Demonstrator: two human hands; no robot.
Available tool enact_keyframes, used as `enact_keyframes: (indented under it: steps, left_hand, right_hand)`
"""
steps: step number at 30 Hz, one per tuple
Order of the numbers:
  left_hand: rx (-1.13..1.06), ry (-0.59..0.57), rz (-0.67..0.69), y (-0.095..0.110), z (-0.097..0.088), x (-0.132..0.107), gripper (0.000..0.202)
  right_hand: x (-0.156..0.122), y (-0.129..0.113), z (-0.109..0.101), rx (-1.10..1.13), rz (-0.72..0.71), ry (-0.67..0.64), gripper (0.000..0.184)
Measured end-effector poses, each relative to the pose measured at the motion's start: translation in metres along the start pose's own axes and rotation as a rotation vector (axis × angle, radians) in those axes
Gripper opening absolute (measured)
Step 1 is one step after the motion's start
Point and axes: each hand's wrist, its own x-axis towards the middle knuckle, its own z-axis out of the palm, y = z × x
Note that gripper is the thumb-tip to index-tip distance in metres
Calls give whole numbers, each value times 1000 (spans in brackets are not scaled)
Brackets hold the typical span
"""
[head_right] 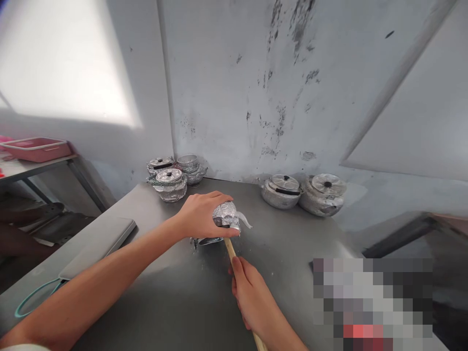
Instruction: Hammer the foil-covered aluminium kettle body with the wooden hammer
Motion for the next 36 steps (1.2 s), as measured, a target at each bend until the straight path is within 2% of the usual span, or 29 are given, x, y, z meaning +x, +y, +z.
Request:
enact_keyframes:
  steps: [4,9,16,26,31,36]
  left_hand:
    - [-5,-4,9,1,0,0,85]
    - [10,0,12,0,1,0,86]
    - [11,-5,-1,-1,1,0,87]
    - [-4,8,-3,-1,1,0,84]
    - [23,10,4,0,3,0,85]
    - [42,6,17,0,3,-1,87]
  right_hand:
    - [-4,-5,2,-120,-88,87,45]
    - [-4,-7,1,-105,-77,45,44]
    - [2,2,1,-93,-17,-17,39]
    - [1,-1,1,-121,0,-27,37]
    - [2,-4,-6,-197,0,0,42]
    - [2,-12,-18,-245,-49,43,36]
